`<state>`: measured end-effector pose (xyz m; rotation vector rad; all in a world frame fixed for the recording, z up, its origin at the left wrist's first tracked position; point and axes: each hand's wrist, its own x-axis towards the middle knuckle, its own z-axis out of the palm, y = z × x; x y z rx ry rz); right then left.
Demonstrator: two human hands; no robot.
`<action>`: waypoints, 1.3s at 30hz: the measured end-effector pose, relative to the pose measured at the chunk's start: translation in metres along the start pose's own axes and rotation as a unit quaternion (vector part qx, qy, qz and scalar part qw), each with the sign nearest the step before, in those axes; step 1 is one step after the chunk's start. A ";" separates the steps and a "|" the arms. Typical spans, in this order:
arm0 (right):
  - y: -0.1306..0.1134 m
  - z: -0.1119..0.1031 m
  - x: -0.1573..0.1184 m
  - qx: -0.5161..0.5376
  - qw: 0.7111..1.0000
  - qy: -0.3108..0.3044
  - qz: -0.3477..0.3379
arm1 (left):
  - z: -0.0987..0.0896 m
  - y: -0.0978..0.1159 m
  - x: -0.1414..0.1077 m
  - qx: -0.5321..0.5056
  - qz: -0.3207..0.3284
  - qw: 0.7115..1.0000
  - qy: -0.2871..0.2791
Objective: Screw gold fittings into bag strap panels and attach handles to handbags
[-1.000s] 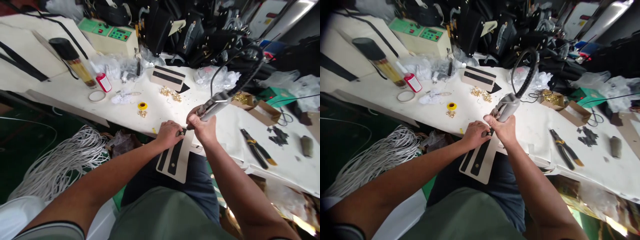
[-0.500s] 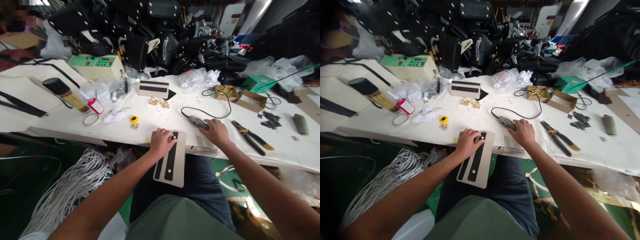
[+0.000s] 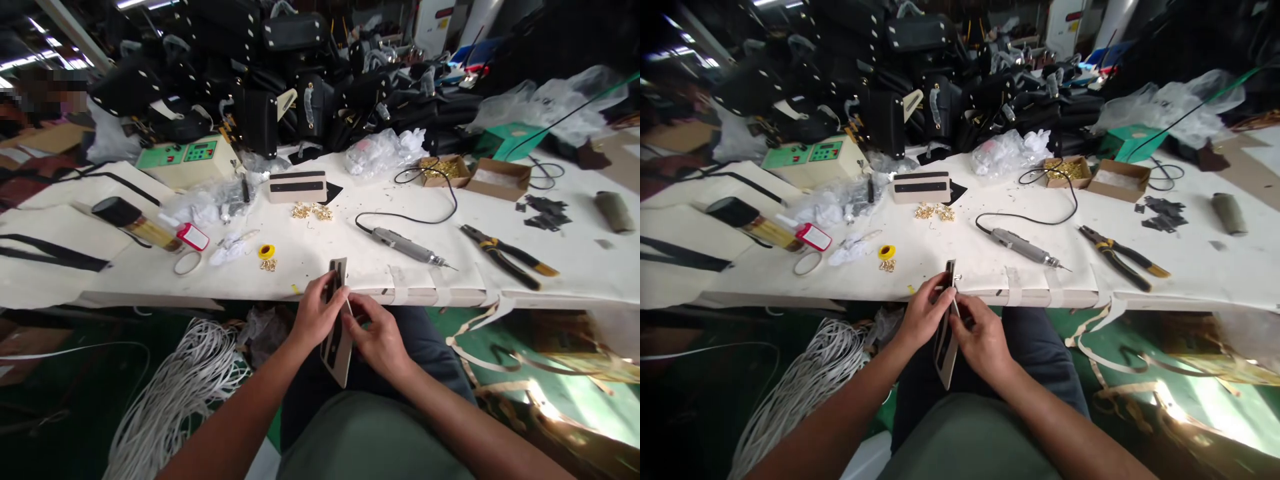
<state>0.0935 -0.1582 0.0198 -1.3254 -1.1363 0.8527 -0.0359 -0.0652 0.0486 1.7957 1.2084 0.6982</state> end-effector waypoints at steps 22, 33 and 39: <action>-0.037 -0.042 0.027 -0.173 0.968 0.001 -0.180 | -0.005 0.040 -0.031 -0.252 -0.101 0.962 0.012; -0.040 -0.044 0.031 -0.195 0.961 -0.047 -0.193 | -0.003 0.027 -0.032 -0.214 -0.102 0.971 -0.020; -0.043 -0.045 0.029 -0.188 0.968 0.001 -0.168 | 0.002 0.036 -0.033 -0.215 -0.090 0.972 -0.005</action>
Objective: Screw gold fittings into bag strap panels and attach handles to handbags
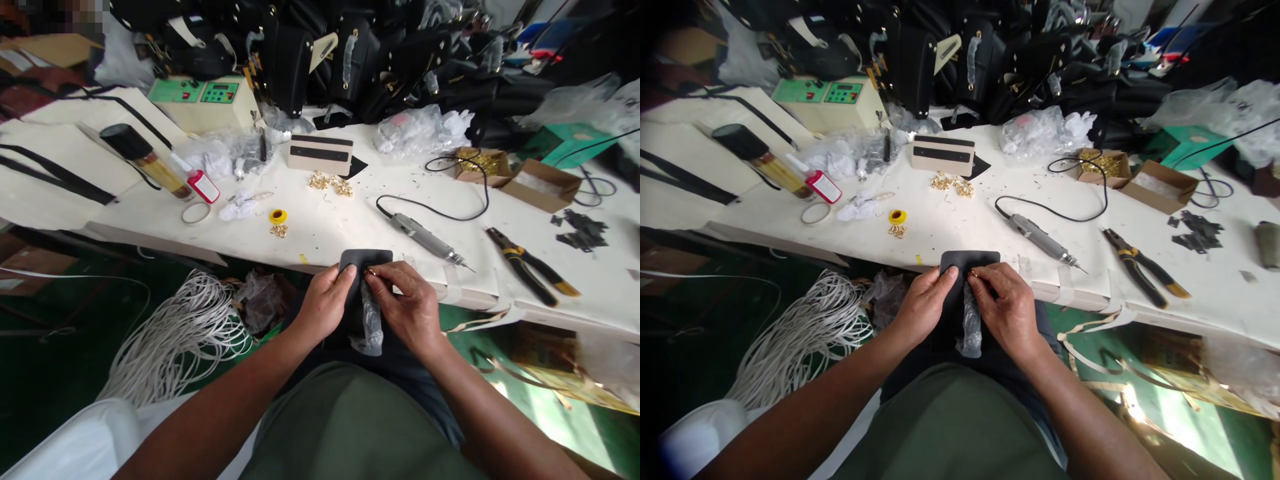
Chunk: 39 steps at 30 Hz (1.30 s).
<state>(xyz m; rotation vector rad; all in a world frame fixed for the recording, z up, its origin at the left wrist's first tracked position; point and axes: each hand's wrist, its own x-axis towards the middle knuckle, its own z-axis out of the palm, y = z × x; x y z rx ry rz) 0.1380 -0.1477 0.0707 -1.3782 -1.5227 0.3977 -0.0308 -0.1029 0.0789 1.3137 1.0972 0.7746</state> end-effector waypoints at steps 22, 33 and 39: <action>0.020 -0.033 0.016 0.023 0.976 -0.159 -0.145 | -0.009 0.021 0.009 0.066 -0.001 0.993 -0.101; 0.006 -0.033 0.014 0.146 0.981 -0.046 0.120 | 0.009 0.024 0.011 -0.025 -0.001 0.996 -0.081; 0.015 -0.047 0.019 0.186 0.957 0.033 0.221 | 0.018 0.032 0.009 -0.097 -0.037 0.991 -0.085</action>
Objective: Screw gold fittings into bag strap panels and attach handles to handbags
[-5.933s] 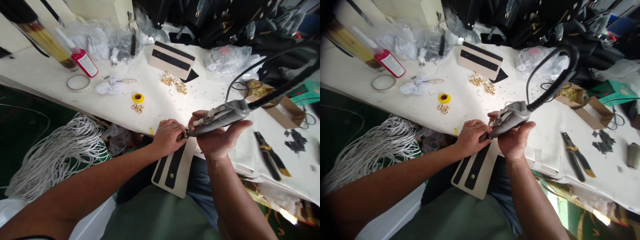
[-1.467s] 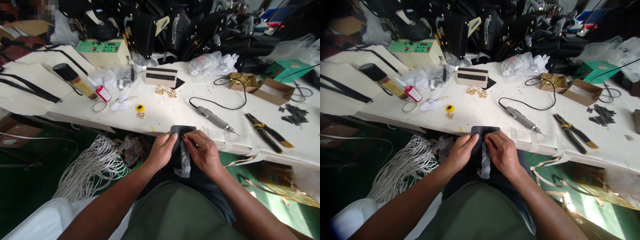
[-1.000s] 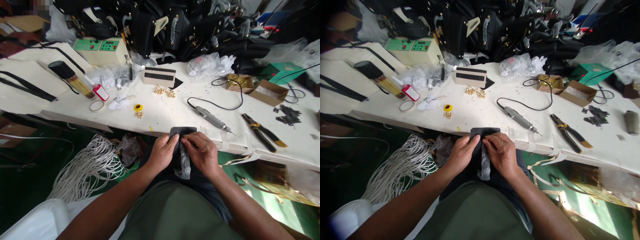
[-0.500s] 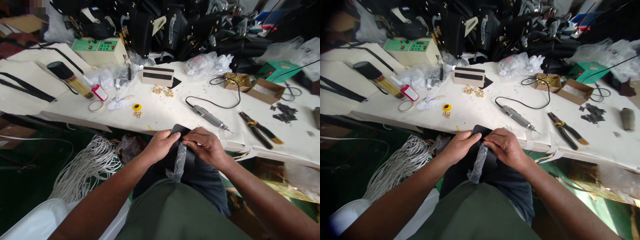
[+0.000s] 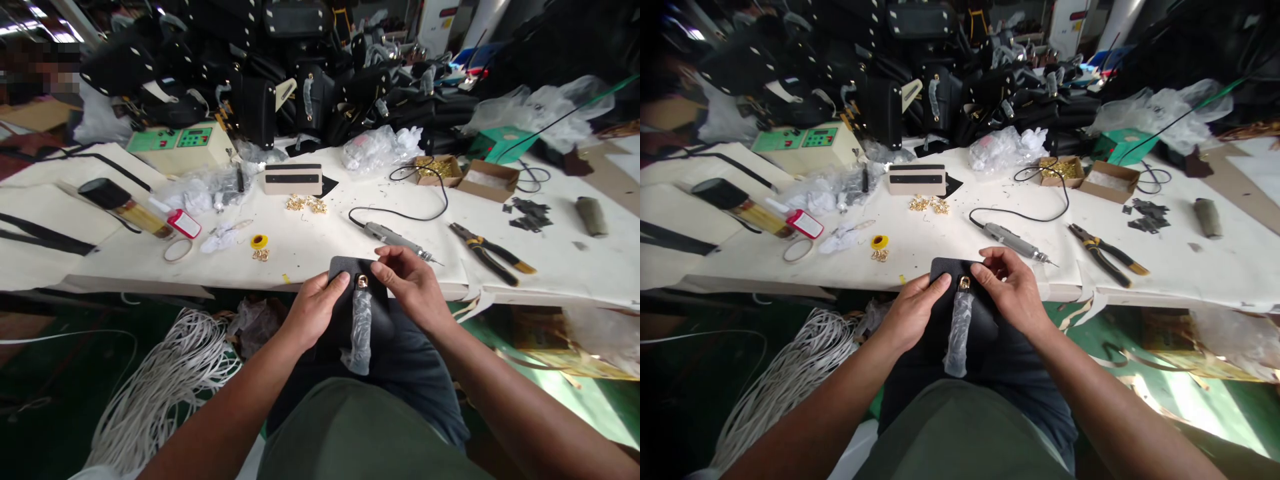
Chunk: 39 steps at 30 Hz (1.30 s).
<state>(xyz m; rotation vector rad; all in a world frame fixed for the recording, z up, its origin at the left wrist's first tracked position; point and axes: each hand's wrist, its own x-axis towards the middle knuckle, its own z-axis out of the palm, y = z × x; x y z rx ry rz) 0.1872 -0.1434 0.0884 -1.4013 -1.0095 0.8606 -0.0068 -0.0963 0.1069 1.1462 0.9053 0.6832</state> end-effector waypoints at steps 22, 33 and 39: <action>-0.015 -0.346 0.058 -0.521 0.795 0.306 -0.062 | 0.005 -0.050 0.087 0.137 -0.027 0.990 0.034; 0.095 -0.342 0.013 -0.579 0.749 0.320 0.029 | -0.011 -0.065 0.098 0.134 -0.063 0.989 -0.004; 0.060 -0.272 0.017 -0.542 0.800 0.234 -0.105 | -0.002 -0.067 0.091 0.109 -0.045 0.993 -0.014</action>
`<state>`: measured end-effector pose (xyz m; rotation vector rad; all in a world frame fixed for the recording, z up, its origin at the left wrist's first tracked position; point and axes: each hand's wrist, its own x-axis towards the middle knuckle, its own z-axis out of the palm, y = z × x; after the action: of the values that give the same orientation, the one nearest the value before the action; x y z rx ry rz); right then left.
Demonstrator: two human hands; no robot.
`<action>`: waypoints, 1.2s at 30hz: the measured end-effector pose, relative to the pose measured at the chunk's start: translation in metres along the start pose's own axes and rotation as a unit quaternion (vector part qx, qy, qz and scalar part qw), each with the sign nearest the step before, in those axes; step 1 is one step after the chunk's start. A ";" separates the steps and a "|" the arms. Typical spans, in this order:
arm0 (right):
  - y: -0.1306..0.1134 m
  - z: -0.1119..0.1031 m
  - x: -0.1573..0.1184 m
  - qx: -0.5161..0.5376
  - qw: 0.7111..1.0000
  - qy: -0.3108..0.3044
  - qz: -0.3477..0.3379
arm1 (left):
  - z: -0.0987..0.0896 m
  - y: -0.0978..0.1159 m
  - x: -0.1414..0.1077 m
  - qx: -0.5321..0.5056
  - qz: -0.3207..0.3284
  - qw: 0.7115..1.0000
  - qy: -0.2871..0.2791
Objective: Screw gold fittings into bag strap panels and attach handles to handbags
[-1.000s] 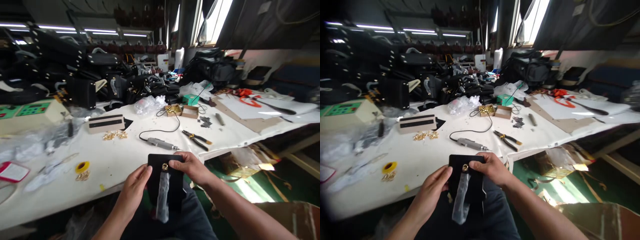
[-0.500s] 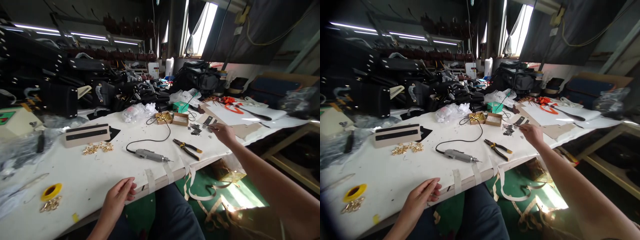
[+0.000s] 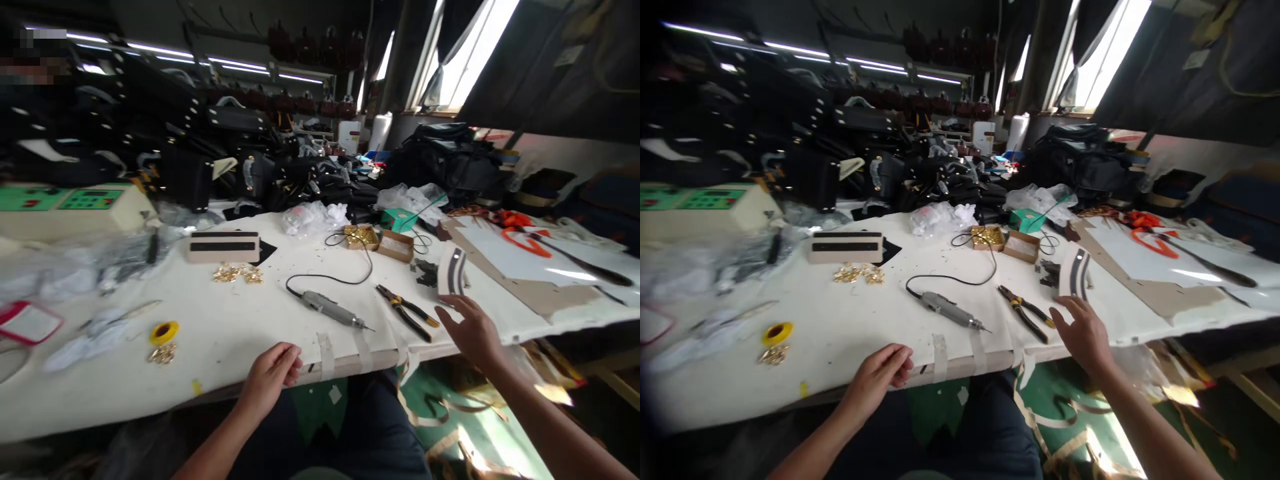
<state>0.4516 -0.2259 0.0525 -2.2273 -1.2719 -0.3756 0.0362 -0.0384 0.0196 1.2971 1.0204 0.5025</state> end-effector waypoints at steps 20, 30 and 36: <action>-0.158 0.141 0.041 -0.042 0.922 -0.368 -0.110 | -0.063 -0.009 -0.017 0.004 0.018 0.998 0.059; -0.203 0.141 0.120 -0.090 0.957 -0.246 -0.123 | -0.071 -0.002 -0.020 0.009 0.014 1.000 0.025; -0.394 0.225 0.188 0.107 0.946 -0.277 -0.130 | -0.075 -0.007 -0.013 0.037 -0.025 0.999 0.012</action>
<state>0.2053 0.1971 0.0857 -2.0458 -1.8056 0.3139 -0.0341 -0.0095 0.0217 1.3300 1.0964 0.4477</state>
